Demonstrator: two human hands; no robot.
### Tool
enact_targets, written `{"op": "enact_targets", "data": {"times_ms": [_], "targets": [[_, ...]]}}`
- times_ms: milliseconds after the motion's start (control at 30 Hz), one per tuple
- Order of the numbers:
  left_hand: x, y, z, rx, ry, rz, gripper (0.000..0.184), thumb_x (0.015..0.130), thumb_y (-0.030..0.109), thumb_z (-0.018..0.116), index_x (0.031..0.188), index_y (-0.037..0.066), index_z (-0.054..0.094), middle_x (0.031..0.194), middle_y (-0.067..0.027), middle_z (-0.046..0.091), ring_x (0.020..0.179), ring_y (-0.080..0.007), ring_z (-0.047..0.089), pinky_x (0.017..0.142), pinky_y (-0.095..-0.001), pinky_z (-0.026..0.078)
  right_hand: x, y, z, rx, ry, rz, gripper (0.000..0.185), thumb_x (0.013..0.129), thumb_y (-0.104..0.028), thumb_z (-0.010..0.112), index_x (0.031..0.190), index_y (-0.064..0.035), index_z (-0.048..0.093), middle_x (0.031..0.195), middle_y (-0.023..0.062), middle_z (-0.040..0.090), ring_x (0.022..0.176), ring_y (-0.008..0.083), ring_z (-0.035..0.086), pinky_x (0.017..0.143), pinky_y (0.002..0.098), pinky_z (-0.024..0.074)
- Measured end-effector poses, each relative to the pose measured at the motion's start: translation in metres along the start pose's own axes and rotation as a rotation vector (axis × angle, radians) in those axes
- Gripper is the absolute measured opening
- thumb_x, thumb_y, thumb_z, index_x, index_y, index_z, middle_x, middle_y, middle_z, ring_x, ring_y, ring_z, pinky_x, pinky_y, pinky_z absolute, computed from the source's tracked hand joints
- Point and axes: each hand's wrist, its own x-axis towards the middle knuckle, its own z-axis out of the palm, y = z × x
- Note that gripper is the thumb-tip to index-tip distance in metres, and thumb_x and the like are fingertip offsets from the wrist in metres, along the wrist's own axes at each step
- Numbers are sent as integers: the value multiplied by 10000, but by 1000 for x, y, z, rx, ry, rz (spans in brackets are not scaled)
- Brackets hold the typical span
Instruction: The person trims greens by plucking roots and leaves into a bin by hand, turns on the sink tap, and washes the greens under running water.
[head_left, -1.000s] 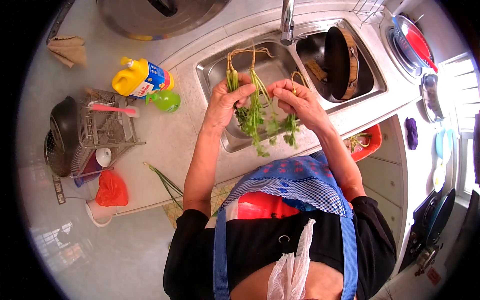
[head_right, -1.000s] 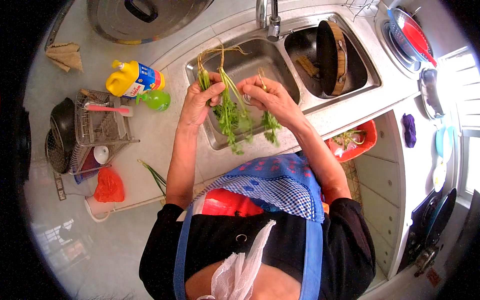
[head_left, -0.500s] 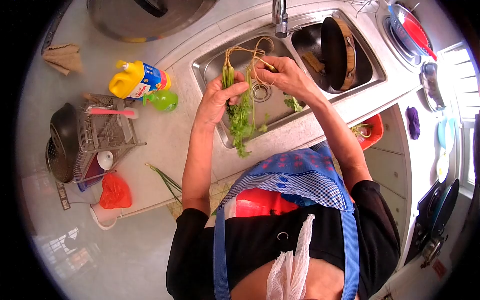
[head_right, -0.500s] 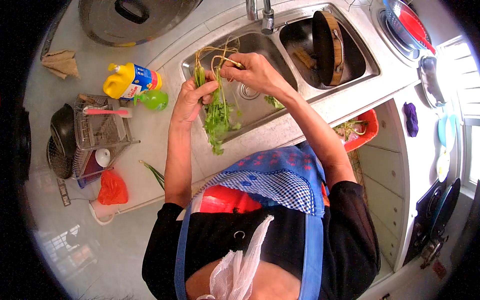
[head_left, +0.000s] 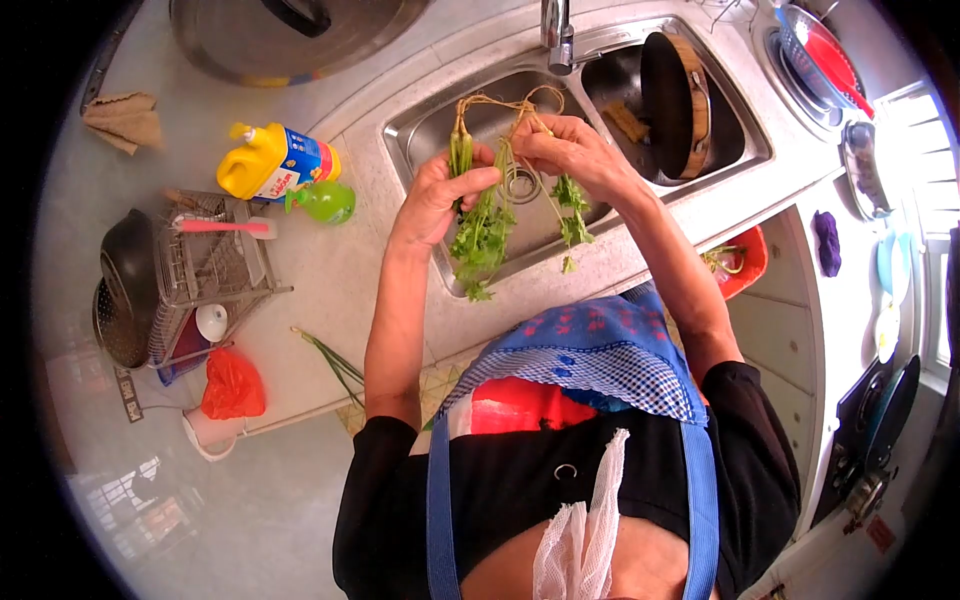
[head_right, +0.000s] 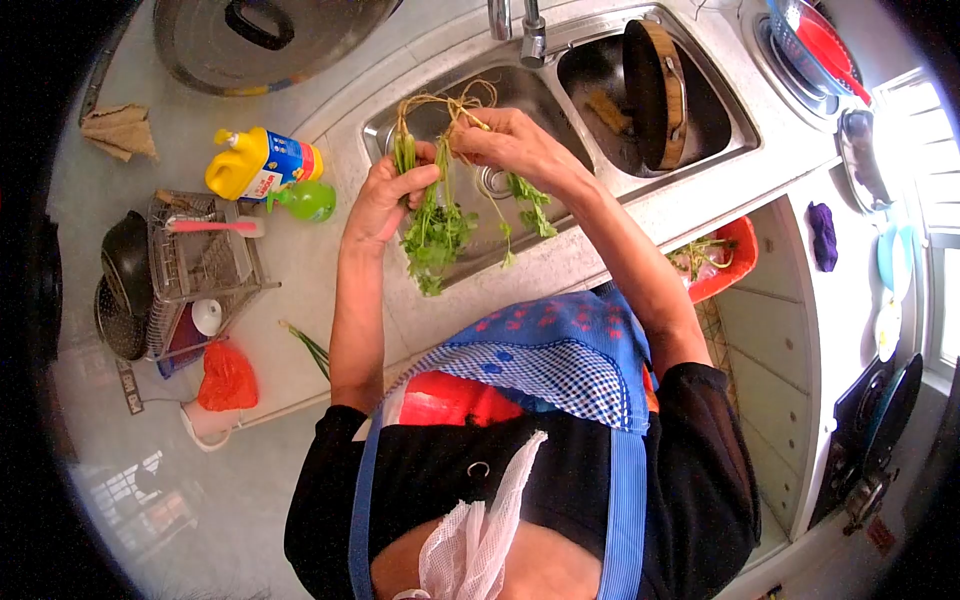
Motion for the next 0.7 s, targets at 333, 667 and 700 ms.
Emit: {"op": "enact_targets", "data": {"times_ms": [333, 667, 700], "targets": [[2, -2, 0, -1, -11, -29, 257, 737, 129, 687, 961, 19, 628, 675, 33, 547, 537, -43, 412, 504, -185, 313, -2, 4, -4, 95, -17, 49, 209, 836, -249, 521, 738, -74, 578, 624, -60, 422, 542, 34, 327, 493, 197, 249], [-1, -1, 4, 96, 31, -2, 228, 729, 139, 691, 912, 19, 627, 665, 31, 544, 540, -43, 422, 507, -189, 320, -4, -1, 4, -245, 47, -47, 277, 871, -326, 535, 826, -57, 581, 645, -52, 428, 597, 47, 370, 522, 214, 297], [-1, -1, 4, 95, 32, -2, 228, 729, 139, 691, 912, 19, 627, 665, 31, 544, 540, -43, 422, 507, -189, 320, -2, 2, 1, -245, 45, -46, 277, 871, -326, 535, 826, -57, 581, 645, -52, 428, 597, 47, 370, 522, 214, 297]]}}
